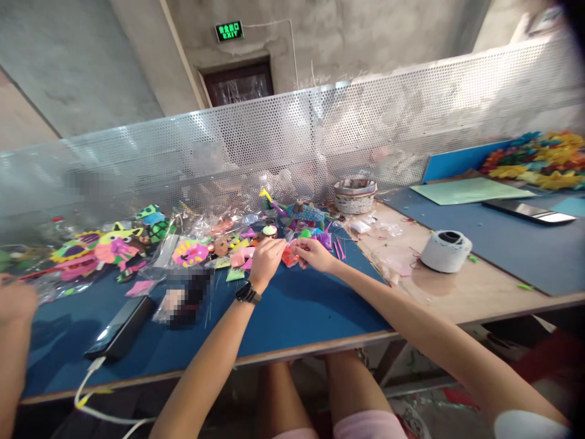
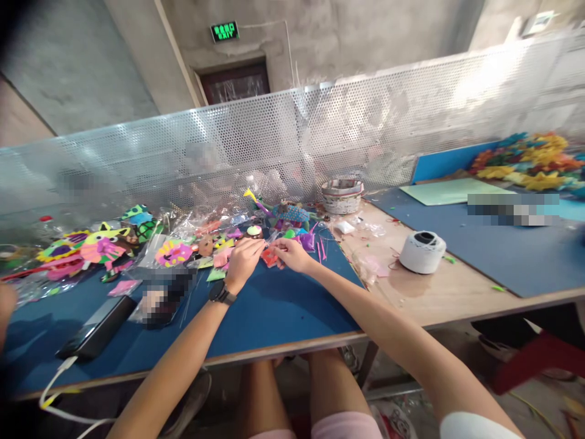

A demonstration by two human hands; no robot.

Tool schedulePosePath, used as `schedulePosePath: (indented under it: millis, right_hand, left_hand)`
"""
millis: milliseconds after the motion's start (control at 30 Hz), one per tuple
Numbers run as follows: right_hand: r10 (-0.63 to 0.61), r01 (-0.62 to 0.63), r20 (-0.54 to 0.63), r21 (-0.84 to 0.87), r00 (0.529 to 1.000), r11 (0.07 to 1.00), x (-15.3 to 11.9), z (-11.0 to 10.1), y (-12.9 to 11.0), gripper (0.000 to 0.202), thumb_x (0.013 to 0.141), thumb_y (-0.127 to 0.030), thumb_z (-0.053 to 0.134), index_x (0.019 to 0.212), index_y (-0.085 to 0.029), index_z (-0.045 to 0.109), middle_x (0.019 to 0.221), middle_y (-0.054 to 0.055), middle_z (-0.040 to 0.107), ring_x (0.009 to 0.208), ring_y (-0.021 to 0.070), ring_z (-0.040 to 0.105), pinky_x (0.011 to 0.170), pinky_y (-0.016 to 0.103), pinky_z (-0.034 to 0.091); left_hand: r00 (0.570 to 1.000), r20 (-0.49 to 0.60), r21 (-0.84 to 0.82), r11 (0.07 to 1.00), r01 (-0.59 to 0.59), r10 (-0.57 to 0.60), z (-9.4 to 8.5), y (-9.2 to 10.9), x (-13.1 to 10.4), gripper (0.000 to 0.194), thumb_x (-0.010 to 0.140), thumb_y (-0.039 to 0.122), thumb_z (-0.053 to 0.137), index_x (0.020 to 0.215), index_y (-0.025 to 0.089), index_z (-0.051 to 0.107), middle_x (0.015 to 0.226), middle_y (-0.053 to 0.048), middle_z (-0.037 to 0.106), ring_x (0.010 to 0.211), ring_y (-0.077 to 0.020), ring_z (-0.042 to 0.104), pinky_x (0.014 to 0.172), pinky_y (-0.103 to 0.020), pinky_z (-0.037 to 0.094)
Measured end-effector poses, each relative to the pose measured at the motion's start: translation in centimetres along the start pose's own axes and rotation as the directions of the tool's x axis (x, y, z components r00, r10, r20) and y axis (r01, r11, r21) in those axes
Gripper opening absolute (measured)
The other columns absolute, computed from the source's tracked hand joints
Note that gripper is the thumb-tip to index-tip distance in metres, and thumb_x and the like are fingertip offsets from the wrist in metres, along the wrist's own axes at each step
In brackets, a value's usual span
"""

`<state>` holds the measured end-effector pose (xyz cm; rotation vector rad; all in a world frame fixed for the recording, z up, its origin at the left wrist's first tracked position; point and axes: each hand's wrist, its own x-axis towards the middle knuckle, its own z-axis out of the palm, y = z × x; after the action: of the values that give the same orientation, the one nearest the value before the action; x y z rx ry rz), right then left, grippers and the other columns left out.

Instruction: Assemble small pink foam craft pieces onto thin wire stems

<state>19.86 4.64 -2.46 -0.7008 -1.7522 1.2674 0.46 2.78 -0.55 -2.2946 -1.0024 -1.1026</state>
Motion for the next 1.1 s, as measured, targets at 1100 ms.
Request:
schedulePosePath:
  millis: [1100]
  right_hand:
    - [-0.011, 0.01, -0.007, -0.041, 1.0, 0.999, -0.1, 0.01, -0.06, 0.038, 0.09, -0.051, 0.059, 0.098, -0.014, 0.061, 0.066, 0.002, 0.067, 0.048, 0.0104, 0.058, 0.047, 0.022, 0.052]
  left_hand:
    - [0.998, 0.047, 0.025, 0.999, 0.034, -0.035, 0.53, 0.05, -0.15, 0.022, 0.098, 0.019, 0.052, 0.103, 0.02, 0.073, 0.102, -0.007, 0.075, 0.095, -0.0215, 0.067, 0.103, -0.047, 0.047]
